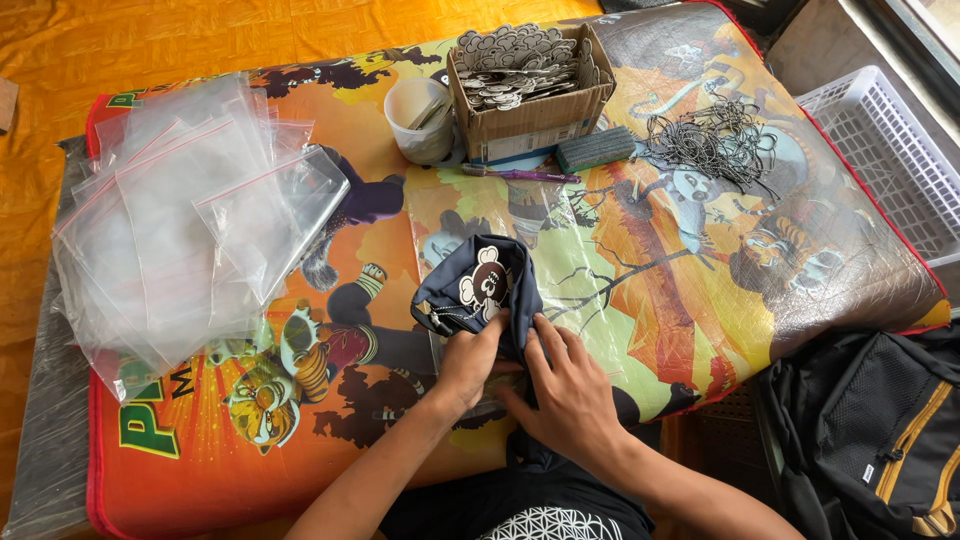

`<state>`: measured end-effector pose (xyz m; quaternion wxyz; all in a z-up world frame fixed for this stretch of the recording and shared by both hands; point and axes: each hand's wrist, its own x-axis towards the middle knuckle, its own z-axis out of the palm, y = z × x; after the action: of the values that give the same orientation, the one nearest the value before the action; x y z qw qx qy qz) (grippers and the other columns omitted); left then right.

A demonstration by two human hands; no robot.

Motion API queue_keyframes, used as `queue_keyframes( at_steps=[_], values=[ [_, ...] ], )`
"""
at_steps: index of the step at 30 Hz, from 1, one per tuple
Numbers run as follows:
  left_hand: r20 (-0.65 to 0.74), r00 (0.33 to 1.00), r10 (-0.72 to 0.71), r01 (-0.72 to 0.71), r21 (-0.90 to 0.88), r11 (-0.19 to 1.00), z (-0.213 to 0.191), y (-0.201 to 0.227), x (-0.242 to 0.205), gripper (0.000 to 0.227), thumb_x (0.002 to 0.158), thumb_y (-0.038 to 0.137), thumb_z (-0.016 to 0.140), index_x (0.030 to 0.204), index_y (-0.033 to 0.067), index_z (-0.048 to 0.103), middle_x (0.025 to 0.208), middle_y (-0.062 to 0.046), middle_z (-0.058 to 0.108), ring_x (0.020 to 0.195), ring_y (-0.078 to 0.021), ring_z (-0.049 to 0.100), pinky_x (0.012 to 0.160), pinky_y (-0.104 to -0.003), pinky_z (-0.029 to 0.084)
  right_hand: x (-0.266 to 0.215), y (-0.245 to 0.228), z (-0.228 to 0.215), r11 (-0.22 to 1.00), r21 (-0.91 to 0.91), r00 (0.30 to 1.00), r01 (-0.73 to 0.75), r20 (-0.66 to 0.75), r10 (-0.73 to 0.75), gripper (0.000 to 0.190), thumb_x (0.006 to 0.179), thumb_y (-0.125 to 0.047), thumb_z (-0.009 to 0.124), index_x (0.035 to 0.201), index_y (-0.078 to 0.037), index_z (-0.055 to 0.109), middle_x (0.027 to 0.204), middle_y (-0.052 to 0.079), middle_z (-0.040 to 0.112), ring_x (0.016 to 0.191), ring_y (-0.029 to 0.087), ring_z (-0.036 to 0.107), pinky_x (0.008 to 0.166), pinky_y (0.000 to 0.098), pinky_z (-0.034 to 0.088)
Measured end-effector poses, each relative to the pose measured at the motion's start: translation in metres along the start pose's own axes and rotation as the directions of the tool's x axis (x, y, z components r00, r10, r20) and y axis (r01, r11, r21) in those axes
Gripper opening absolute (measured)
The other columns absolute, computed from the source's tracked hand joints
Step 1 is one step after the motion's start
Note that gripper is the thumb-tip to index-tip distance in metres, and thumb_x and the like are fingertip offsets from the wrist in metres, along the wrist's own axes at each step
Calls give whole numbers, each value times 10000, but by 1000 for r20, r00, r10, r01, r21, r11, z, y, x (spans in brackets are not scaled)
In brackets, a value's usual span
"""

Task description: The person prepares a small bag by wiping it, then places a dark blue pouch inside the bag and folds the top over.

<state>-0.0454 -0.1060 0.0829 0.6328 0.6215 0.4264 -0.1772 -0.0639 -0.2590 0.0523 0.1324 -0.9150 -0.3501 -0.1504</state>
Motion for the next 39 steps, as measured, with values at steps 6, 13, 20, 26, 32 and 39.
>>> queue_keyframes(
  at_steps=[6, 13, 20, 26, 32, 39],
  values=[
    [189, 979, 76, -160, 480, 863, -19, 12, -22, 671, 930, 714, 476, 555, 157, 467, 620, -33, 578, 653, -262, 579, 674, -378, 399, 3, 15, -12, 980, 193, 999, -54, 17, 51, 362, 870, -104, 628, 1223, -43, 577, 1331, 118, 638, 1084, 312, 653, 612, 425, 605],
    [625, 548, 555, -812, 239, 533, -48, -19, 0, 277, 941, 345, 675, 1097, 123, 626, 924, 5, 641, 840, -155, 622, 796, -307, 504, -30, 72, -8, 861, 361, 930, -358, 58, 363, 282, 919, -250, 681, 1155, -122, 598, 869, 110, 715, 725, 370, 687, 622, 456, 491],
    [765, 231, 601, -908, 391, -149, -39, -70, 51, 282, 908, 330, 771, 980, 108, 614, 947, -87, 550, 895, -316, 527, 803, -463, 478, -51, 104, -45, 833, 377, 911, -405, 239, 335, 268, 900, -234, 698, 1138, -143, 616, 840, 74, 733, 747, 305, 681, 692, 376, 497],
    [760, 87, 645, -901, 336, -274, -34, -78, 59, 225, 897, 209, 791, 917, 100, 596, 938, -87, 547, 844, -321, 499, 666, -449, 451, -68, 113, -55, 840, 402, 920, -364, 295, 258, 251, 901, -251, 701, 1103, -121, 627, 848, 49, 736, 721, 284, 684, 683, 366, 506],
    [698, 232, 678, -928, 367, -59, -34, -80, 63, 150, 838, 1, 589, 889, 62, 462, 863, -138, 523, 779, -348, 509, 654, -462, 434, -65, 108, -72, 818, 552, 953, -163, 304, -15, 239, 902, -196, 699, 1094, -84, 610, 1008, 71, 761, 769, 292, 714, 712, 343, 553],
    [458, 268, 847, -963, 142, 228, -27, -63, 43, 31, 909, 65, 621, 934, 50, 633, 846, -70, 602, 738, -198, 569, 648, -322, 454, -73, 102, -72, 797, 596, 914, -94, 369, -168, 331, 920, -202, 684, 1212, -60, 617, 1172, 104, 759, 992, 304, 760, 816, 382, 593]
  ],
)
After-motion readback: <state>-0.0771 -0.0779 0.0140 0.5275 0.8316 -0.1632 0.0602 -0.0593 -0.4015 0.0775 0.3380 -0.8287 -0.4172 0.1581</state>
